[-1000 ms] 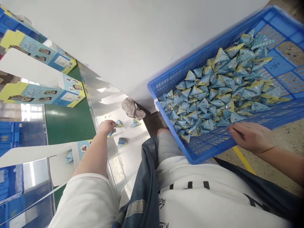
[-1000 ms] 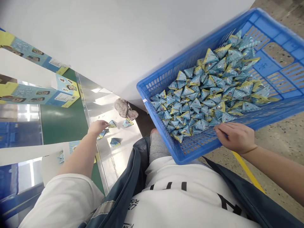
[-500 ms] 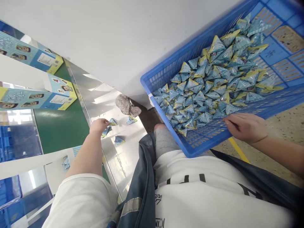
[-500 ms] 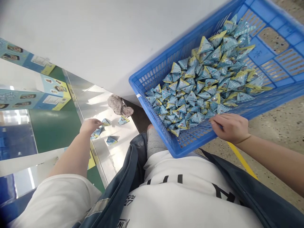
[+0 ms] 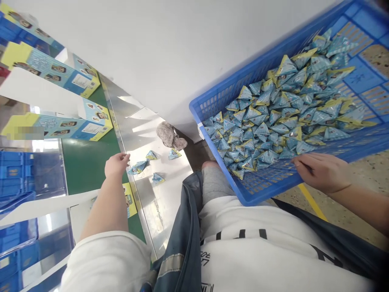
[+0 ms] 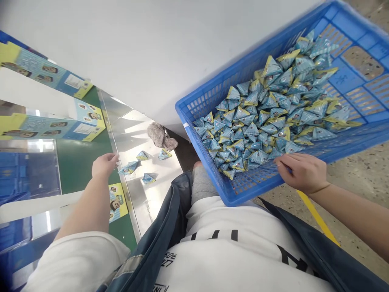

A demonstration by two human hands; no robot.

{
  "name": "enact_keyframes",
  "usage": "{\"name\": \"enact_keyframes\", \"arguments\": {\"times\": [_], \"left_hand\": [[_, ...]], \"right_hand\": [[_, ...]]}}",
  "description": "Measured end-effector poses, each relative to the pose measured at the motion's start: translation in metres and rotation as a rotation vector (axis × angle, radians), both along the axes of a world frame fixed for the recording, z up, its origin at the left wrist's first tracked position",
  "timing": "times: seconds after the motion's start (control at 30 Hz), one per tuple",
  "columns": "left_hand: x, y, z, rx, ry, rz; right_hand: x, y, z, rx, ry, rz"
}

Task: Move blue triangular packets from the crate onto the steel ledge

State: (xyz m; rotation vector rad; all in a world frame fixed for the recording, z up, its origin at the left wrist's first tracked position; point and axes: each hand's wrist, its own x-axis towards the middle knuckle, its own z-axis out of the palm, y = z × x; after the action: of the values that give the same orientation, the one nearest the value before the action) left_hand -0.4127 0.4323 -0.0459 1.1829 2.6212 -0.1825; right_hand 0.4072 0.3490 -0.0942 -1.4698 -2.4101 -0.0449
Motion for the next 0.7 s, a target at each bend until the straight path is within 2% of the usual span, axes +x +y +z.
{"name": "enact_keyframes", "arguments": {"times": [0.07, 0.17, 0.3, 0.4, 0.5, 0.57, 0.63, 0.7], "left_hand": [[0.003, -0.029, -0.007, 0.056, -0.041, 0.062], [0.027, -0.088, -0.033, 0.083, -0.117, 0.138], [0.087, -0.177, -0.081, 0.163, -0.184, 0.22], [0.138, -0.244, -0.11, 0.173, -0.218, 0.273], [0.182, -0.306, -0.13, 0.117, -0.254, 0.197], [0.203, -0.339, -0.139, -0.019, -0.233, 0.088], [0.218, -0.358, -0.144, -0.159, -0.21, 0.015], [0.227, -0.363, -0.141, -0.264, -0.214, -0.016]], "right_hand": [[0.002, -0.001, -0.003, 0.08, -0.019, 0.051], [0.007, -0.003, -0.01, 0.115, -0.024, 0.035], [0.015, -0.004, -0.021, 0.098, -0.06, 0.031], [0.019, -0.005, -0.024, -0.033, -0.046, 0.002], [0.02, -0.007, -0.023, -0.246, -0.034, -0.078], [0.02, -0.008, -0.019, -0.363, -0.046, -0.134], [0.018, -0.009, -0.014, -0.456, -0.058, -0.178], [0.015, -0.011, -0.008, -0.525, -0.063, -0.209]]}}
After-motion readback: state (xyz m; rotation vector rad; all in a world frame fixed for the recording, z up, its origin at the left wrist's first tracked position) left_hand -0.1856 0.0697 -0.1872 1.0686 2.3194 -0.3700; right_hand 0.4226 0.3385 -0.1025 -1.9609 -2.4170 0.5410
